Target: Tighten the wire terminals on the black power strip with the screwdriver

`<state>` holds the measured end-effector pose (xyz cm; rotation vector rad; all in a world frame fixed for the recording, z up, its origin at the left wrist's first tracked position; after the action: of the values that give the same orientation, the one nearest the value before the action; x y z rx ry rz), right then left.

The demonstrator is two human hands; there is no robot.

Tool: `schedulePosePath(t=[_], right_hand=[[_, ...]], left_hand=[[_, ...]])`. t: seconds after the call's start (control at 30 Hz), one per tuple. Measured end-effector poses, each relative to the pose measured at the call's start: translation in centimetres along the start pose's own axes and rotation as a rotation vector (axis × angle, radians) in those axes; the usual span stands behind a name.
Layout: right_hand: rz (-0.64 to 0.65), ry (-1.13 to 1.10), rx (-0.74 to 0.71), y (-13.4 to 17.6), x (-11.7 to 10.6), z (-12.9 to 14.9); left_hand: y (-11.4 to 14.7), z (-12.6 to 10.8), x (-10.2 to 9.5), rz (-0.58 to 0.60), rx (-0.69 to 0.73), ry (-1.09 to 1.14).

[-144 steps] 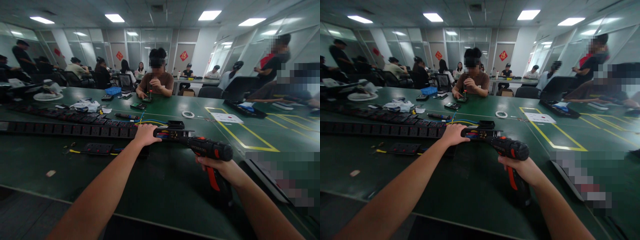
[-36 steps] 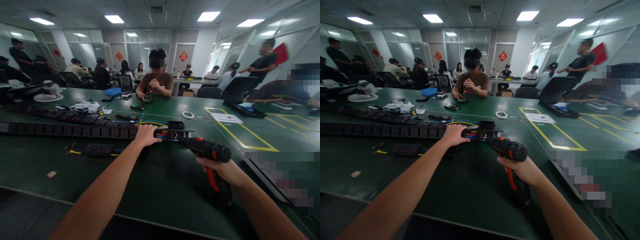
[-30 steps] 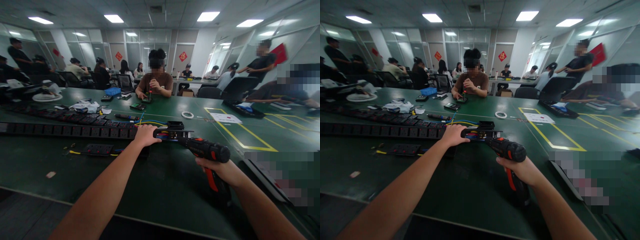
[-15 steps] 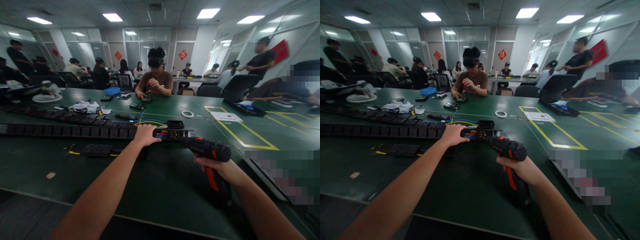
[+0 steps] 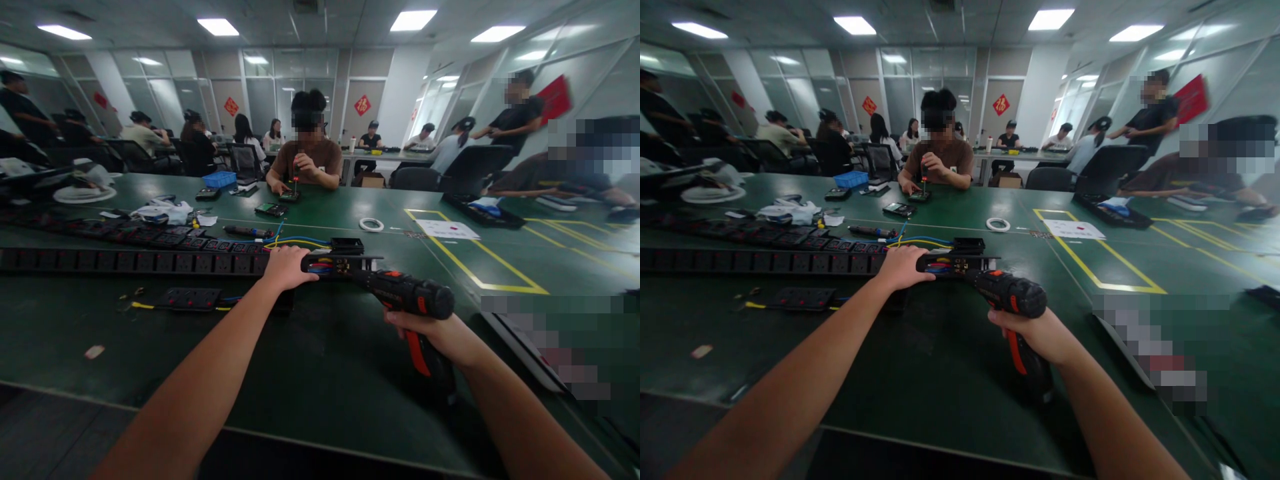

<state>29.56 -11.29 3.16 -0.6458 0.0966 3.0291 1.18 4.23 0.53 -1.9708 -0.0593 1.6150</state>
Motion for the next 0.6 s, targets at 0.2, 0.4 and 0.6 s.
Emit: schedulePosePath(t=[0.2,0.4,0.6], right_hand=[[0.017,0.022,-0.014,-0.16,-0.08,-0.35],[0.022,0.003,-0.043,-0.25,0.00,-0.20],[0.016,0.031,-0.012,-0.17,0.05,-0.16]], left_hand=[[-0.04,0.00,0.07,-0.009,0.007,-0.006],[-0.15,0.14,0.30,-0.005,0.007,-0.011],[-0.15,0.08,0.23,-0.010,0.014,-0.009]])
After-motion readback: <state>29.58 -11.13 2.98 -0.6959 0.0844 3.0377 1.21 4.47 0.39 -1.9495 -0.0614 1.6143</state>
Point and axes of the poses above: each hand's wrist, its own y-axis away from the middle knuckle, its own x-axis out of the palm, z = x × y, the point moved 4 cm from there along -y, towards the middle knuckle, and after that the axes turned 12 degrees about -z, right-handed, at the moved point
